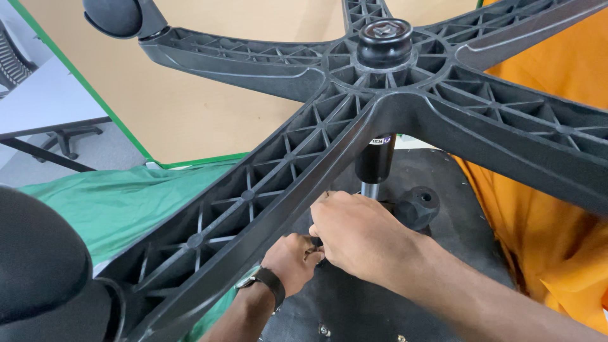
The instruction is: The person uses a wrench to tighten a bolt on the underside of an office chair base, securing the central gas lift cylinder to the base. The person holds the base steady with one hand while turning the wrench with the other.
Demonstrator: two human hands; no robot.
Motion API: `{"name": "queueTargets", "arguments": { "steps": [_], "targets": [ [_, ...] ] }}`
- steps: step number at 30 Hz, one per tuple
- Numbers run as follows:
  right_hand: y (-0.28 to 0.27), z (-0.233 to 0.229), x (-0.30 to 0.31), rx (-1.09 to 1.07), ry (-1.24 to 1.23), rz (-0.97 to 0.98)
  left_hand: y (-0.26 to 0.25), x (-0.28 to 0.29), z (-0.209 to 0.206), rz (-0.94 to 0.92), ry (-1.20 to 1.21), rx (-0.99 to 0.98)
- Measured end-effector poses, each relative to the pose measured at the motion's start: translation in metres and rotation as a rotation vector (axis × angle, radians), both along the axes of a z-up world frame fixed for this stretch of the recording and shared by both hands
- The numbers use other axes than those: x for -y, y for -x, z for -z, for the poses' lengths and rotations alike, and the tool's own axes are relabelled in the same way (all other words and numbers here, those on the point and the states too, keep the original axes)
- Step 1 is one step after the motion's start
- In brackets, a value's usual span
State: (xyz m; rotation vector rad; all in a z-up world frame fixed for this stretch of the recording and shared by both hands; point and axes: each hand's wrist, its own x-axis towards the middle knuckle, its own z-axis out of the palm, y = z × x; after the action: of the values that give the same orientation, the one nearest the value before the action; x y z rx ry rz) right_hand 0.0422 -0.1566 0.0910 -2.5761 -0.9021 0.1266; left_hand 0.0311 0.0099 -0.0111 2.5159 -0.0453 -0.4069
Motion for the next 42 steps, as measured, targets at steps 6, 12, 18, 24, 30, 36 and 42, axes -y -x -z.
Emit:
{"name": "queueTargets", "arguments": {
  "steps": [6,12,18,24,30,36,42],
  "targets": [
    [0.001,-0.006,-0.007,0.012,-0.019,0.038,-0.003,0.000,-0.002,-0.027,0.017,0.013],
    [0.000,-0.012,-0.017,-0.187,0.264,0.184,-0.007,0.002,-0.001,-0.036,0.028,-0.075],
    [0.016,-0.009,-0.014,-0.044,0.142,0.268,0.002,0.000,0.019,0.047,0.017,0.243],
    [0.030,-0.008,-0.024,-0.089,0.195,0.325,0.009,0.001,0.026,0.072,-0.058,0.259],
    [0.041,-0.006,-0.033,0.027,0.292,0.228,0.015,0.001,0.026,0.083,-0.146,0.148],
    [0.049,0.005,-0.041,-0.005,0.282,0.306,0.023,-0.005,0.036,0.095,-0.109,0.266],
    [0.039,0.014,-0.019,0.078,0.345,0.290,0.026,0.008,0.027,-0.021,-0.081,0.137]
  ]
}}
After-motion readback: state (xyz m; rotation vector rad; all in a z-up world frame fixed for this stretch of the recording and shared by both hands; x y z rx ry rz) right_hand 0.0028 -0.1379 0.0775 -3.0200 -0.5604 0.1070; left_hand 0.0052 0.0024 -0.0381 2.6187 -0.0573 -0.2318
